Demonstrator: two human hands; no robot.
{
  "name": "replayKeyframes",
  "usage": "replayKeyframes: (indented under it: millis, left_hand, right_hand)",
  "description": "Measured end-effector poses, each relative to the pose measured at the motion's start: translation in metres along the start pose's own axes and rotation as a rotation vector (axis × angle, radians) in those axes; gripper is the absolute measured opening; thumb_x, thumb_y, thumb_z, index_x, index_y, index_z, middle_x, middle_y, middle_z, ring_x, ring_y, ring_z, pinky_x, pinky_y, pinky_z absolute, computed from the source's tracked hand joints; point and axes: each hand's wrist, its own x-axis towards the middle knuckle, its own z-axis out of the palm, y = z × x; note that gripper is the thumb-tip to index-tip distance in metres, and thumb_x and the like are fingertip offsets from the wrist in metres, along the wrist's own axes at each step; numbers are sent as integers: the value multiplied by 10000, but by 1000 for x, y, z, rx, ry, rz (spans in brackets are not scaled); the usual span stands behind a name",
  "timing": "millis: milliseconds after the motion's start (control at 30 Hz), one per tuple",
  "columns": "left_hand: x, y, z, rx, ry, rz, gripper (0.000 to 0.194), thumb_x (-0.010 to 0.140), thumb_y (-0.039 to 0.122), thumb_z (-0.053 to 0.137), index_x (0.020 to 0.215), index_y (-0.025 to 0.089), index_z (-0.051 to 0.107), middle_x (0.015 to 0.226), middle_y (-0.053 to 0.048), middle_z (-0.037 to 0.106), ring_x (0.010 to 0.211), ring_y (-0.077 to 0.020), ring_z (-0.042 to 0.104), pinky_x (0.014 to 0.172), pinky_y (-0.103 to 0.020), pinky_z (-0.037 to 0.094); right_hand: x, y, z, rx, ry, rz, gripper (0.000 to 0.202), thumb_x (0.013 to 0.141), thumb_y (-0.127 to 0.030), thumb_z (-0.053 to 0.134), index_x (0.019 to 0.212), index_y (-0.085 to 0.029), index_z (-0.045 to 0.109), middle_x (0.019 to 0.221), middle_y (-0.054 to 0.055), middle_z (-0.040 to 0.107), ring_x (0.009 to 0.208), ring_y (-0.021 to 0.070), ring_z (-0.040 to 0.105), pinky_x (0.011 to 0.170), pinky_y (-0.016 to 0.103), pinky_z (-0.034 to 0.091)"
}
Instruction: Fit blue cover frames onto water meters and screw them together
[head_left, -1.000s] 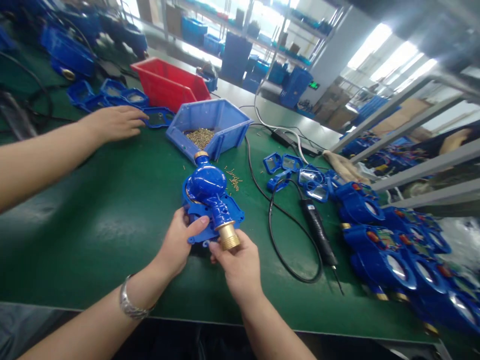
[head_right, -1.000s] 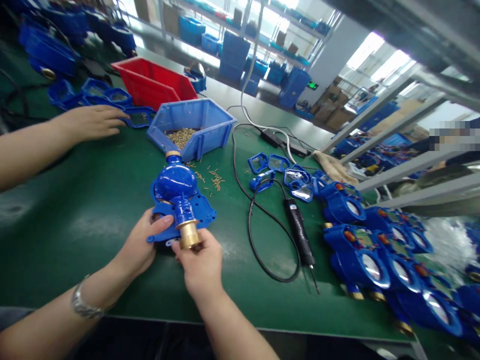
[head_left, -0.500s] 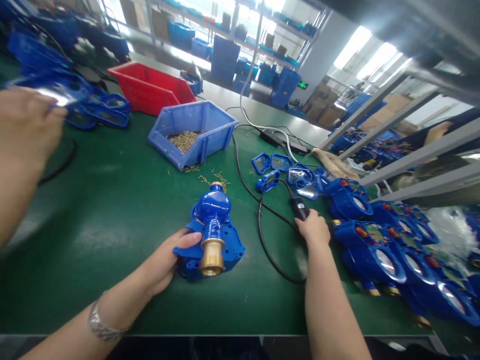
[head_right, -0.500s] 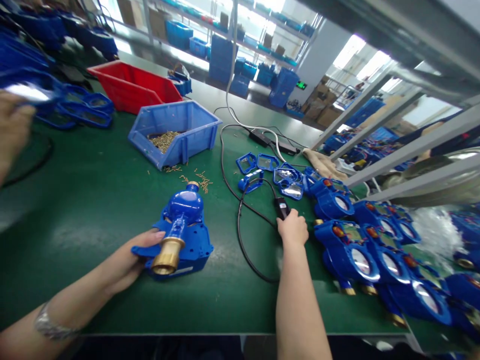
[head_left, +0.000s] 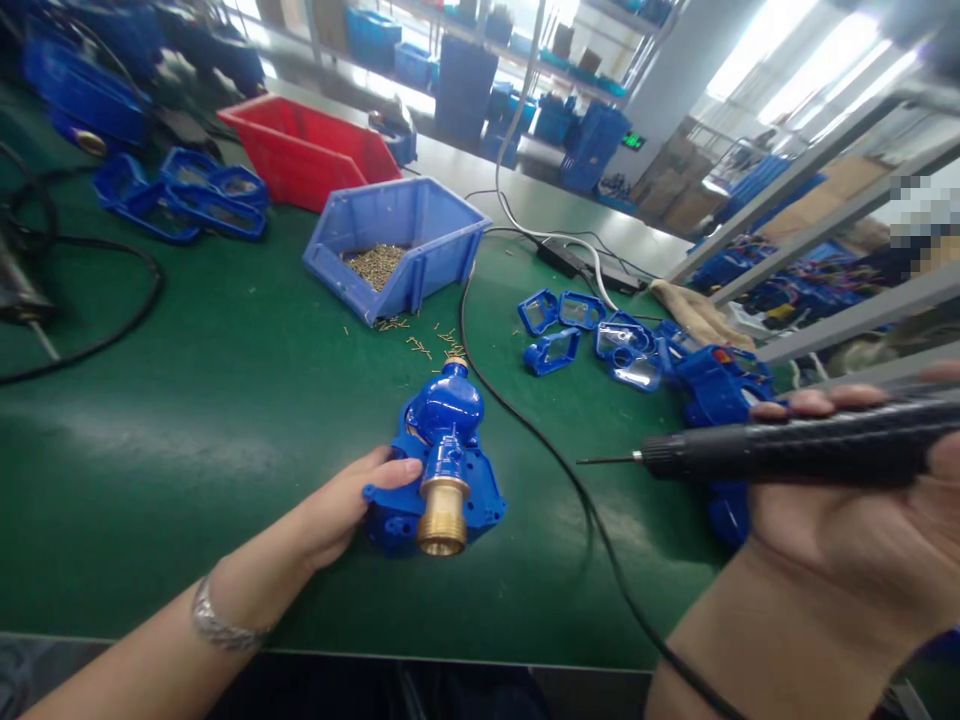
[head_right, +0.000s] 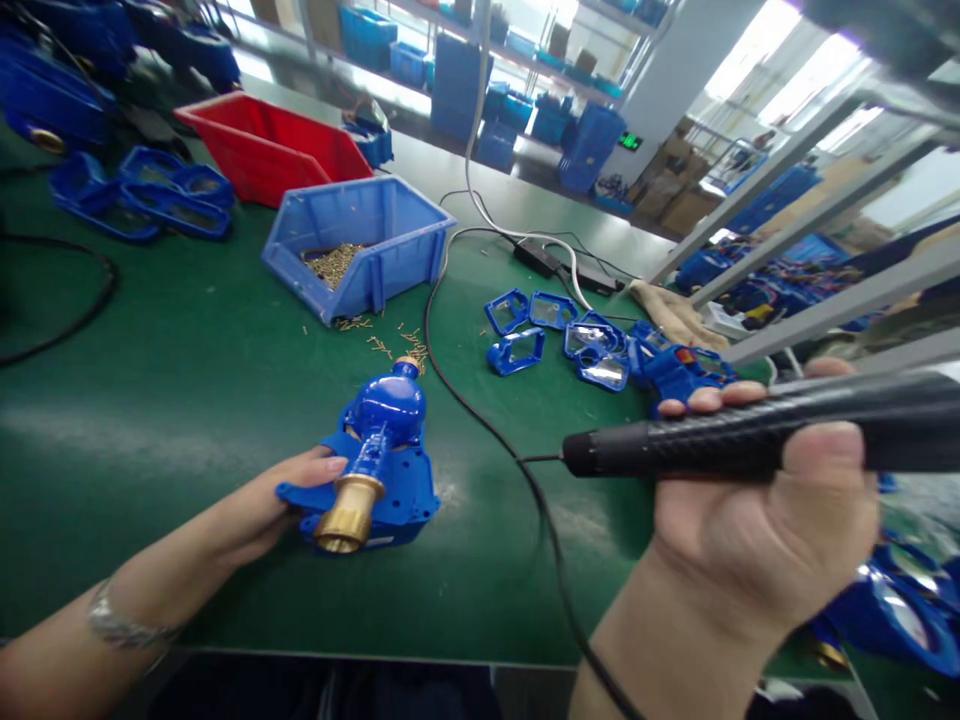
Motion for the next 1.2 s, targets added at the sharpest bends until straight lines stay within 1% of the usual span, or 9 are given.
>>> replayKeyframes:
  millis: [100, 200, 367, 467, 567, 633, 800, 933, 1200]
  left_hand:
    - [1, 0, 1, 32, 2, -20, 505, 685, 397, 702, 1101, 129, 601, 1038, -137, 702, 921, -302, 666, 856, -410, 494]
    - [2, -1, 0, 40, -26, -18, 518, 702, 400, 682, 1129, 120, 592, 1039, -151, 696, 960, -329, 648, 886, -445, 473]
    - [2, -1, 0, 33, 17, -17, 529, 680, 407, 701, 1111, 117, 600, 999, -150, 703, 938, -330, 651, 860, -440, 482]
    - [1, 1, 3, 5, 20, -17, 494, 644, 397, 730, 1043, 122, 630, 965, -137, 714, 896, -306, 664, 815, -391, 501]
    - [0, 3, 7, -20, 34, -23, 511, 605, 399, 753, 1017, 119, 636, 954, -133, 717, 881, -299, 664, 792, -371, 504]
    - [0, 3, 9, -41, 49, -16, 540, 584, 398, 762, 1028, 121, 626, 958, -126, 716, 881, -296, 662, 790, -367, 503]
    - [1, -1, 12, -89, 100, 4, 526, 599, 359, 745, 1050, 134, 595, 1000, -115, 708, 933, -297, 651, 801, -360, 497]
    - [1, -2, 14, -110, 130, -2, 526, 590, 346, 740, 1049, 139, 589, 1018, -118, 700, 940, -301, 648, 796, -365, 498]
    - [2, -5, 17, -102, 120, 11, 568, 603, 355, 724, 1105, 148, 558, 1042, -119, 682, 954, -304, 640, 843, -399, 490]
  right_hand:
    - [-14, -9, 34, 110, -71, 137, 270, 549, -193, 651, 816, -234, 655, 635, -58, 451, 557, 81, 464, 544, 264, 422]
    - [-25, 1, 63, 141, -147, 193, 305, 545, -170, 608, 846, -214, 616, 595, -60, 492, 519, 98, 471, 515, 274, 414]
    - [-36, 21, 91, 168, -291, 251, 325, 592, -130, 602, 907, -180, 541, 591, -59, 534, 506, 112, 507, 508, 276, 431]
    - [-40, 31, 94, 166, -368, 273, 316, 629, -121, 604, 928, -187, 527, 619, -60, 538, 521, 109, 528, 525, 270, 444]
    - [-46, 44, 93, 108, -499, 378, 306, 640, -117, 617, 920, -196, 521, 621, -61, 574, 544, 122, 576, 575, 284, 465]
    - [-50, 52, 93, 75, -540, 411, 294, 637, -105, 613, 900, -198, 519, 585, -67, 587, 526, 124, 587, 583, 287, 471]
    - [-58, 63, 91, 78, -443, 383, 246, 613, -105, 582, 829, -196, 507, 529, -85, 567, 446, 107, 544, 503, 264, 446]
    - [-60, 67, 90, 75, -423, 351, 245, 615, -102, 576, 829, -198, 508, 529, -81, 575, 446, 114, 543, 499, 278, 451]
    - [-63, 69, 87, 53, -365, 354, 234, 612, -109, 564, 820, -198, 506, 513, -85, 566, 427, 111, 528, 467, 267, 440]
